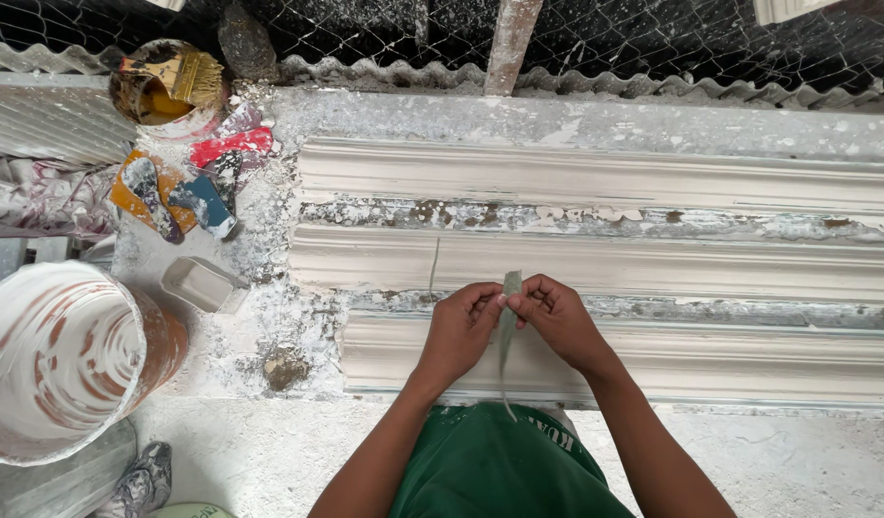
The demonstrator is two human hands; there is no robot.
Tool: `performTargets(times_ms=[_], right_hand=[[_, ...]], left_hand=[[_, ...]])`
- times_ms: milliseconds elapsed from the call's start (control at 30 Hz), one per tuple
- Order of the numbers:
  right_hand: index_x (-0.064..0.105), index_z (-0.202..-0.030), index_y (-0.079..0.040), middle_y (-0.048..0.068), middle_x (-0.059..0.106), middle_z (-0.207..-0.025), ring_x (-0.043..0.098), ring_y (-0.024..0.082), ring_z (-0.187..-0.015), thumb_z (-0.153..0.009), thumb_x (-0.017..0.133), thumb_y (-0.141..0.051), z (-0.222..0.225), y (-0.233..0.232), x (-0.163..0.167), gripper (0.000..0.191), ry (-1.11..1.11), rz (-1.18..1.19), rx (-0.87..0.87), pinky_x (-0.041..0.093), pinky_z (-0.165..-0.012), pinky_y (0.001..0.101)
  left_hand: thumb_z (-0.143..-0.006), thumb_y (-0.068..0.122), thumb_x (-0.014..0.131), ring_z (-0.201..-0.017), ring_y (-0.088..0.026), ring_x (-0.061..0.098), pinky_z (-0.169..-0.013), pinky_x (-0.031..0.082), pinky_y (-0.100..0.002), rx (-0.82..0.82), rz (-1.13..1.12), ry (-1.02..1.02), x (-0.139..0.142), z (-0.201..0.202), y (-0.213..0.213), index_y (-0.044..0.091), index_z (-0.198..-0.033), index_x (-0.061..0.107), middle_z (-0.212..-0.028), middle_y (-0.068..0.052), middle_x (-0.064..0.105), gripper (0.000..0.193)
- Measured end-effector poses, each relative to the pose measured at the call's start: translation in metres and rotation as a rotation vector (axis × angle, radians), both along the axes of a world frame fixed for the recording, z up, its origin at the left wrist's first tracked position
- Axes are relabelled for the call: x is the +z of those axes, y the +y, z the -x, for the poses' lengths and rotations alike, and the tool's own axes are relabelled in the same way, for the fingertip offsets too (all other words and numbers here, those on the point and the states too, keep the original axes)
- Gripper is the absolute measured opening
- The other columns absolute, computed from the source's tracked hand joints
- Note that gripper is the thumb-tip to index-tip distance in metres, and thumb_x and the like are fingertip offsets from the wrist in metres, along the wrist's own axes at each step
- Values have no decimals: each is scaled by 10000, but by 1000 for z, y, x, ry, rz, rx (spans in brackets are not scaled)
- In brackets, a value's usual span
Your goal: The person ties a green string around a white moulding piece, then uses a small brush to clean dust and debris from the moulding's grooves. The person handles the moulding and brush by hand throughout the clip.
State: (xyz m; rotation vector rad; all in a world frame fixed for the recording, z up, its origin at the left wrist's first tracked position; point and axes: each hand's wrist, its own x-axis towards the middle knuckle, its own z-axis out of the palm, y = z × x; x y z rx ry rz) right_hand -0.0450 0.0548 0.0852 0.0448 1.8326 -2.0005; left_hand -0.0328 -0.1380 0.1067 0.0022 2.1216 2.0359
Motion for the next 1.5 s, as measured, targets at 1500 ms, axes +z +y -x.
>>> performTargets(times_ms=[1500], right_hand=[[677, -1078, -11, 21, 706, -953, 653, 84, -818, -992, 659, -190, -5, 11, 7, 199, 49, -105, 86, 575, -757, 256]], left_hand=[[-920, 74, 720, -810, -204, 737, -691, 586, -325, 99, 225, 337, 10, -14, 16, 24, -1047, 725, -913, -99, 733, 136]])
